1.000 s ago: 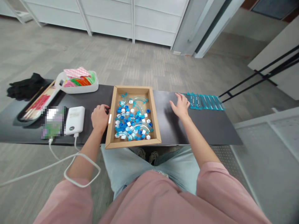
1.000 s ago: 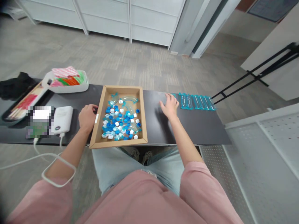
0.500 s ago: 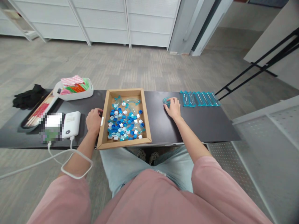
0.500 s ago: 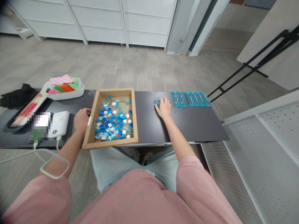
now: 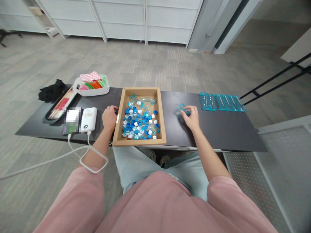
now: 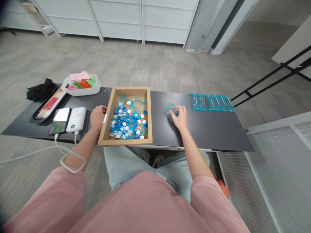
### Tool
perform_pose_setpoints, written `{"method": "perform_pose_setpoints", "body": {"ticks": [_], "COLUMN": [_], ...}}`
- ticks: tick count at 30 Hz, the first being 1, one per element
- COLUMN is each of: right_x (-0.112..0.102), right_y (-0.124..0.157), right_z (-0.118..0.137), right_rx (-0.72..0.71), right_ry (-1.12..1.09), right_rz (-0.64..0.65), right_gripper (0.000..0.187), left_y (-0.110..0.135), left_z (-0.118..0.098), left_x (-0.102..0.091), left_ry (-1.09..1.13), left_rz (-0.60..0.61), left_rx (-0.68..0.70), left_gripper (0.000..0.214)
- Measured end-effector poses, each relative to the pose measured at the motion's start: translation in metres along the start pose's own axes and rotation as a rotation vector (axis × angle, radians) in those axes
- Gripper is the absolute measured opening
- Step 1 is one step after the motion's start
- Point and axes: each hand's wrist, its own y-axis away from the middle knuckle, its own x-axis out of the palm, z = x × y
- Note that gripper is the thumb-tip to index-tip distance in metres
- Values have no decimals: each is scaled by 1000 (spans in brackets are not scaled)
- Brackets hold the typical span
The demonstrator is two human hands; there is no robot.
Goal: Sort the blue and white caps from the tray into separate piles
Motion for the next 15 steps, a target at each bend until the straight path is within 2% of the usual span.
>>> {"method": "perform_pose_setpoints", "body": {"ticks": [2,4,6,10,12,15], "right_x": [-2,-1,3,22,32,42], "right_y": [4,12,23,45,49,38], "right_z": [19,46,80,141,159,165], "right_rx": [-36,-141,-295,-576,-678,-747], "right_ry": [-69,-139,-182,-216,-220,-217], "right_rz": [-27,6,118,431,535,564], "right_gripper": [39,45,45,41,42,43], "left_y": [0,0,1,2,3,4], "left_z": [0,0,0,-2,-3,-4], "left_x": [1,2,2,0,-1,-2], "left_ry": [3,10,20,30,36,43], "left_rz": [-5,-13,-18,-11,-1,8], "left_rx": [5,15,20,17,20,26], "left_gripper": [22,23,24,23,22,23]}}
